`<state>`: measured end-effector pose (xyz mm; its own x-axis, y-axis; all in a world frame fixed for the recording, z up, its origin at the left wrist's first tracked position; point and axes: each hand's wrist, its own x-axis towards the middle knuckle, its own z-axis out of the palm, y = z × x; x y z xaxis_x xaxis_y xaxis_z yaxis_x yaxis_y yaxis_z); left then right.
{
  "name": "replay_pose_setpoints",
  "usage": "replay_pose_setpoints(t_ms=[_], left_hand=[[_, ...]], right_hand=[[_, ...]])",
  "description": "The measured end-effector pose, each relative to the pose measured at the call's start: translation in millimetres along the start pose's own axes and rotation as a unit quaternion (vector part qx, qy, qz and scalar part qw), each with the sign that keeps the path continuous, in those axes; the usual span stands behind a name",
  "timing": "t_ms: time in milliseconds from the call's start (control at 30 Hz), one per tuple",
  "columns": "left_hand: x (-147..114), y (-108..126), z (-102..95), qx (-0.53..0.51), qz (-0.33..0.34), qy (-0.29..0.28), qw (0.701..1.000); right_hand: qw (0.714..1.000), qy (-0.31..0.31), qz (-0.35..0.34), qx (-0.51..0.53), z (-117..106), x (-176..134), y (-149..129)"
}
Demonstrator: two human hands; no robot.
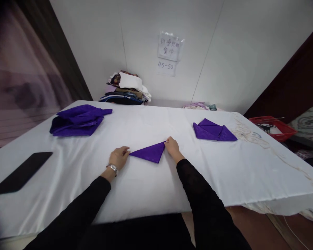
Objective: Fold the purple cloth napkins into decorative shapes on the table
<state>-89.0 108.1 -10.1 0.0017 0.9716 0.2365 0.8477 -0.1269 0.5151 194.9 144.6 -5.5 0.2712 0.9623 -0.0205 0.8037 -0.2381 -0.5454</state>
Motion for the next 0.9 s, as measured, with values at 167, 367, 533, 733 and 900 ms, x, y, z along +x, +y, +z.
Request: replay_pose_setpoints(t_ms=[167,367,533,733,900], left_hand=[[1.1,32.8,-1.5,-0.033,0.063,0.042,0.997],[-1.1,82.1,33.2,0.028,0.231,-0.09,0.968],[-5.0,78.0,57.2,0.119,0.231,-0.178,0.949],[-5.7,76.9,55.9,0.134,0.235,-0.177,0.946],[-5.5,77.6,56.4,0.131,0.233,-0.183,0.946]], right_hand=[[1.0,-0.004,0.0,0.003,-0.7,-0.3,-0.1],[0.999,0.008,-0.001,0.034,-1.4,0.7,0.8],[0.994,-0.003,-0.004,0.111,-0.6,6.1,6.9],[0.973,0.018,-0.01,0.23,1.6,-1.9,20.4],[0.96,0.029,-0.029,0.276,4.9,-16.3,29.1]])
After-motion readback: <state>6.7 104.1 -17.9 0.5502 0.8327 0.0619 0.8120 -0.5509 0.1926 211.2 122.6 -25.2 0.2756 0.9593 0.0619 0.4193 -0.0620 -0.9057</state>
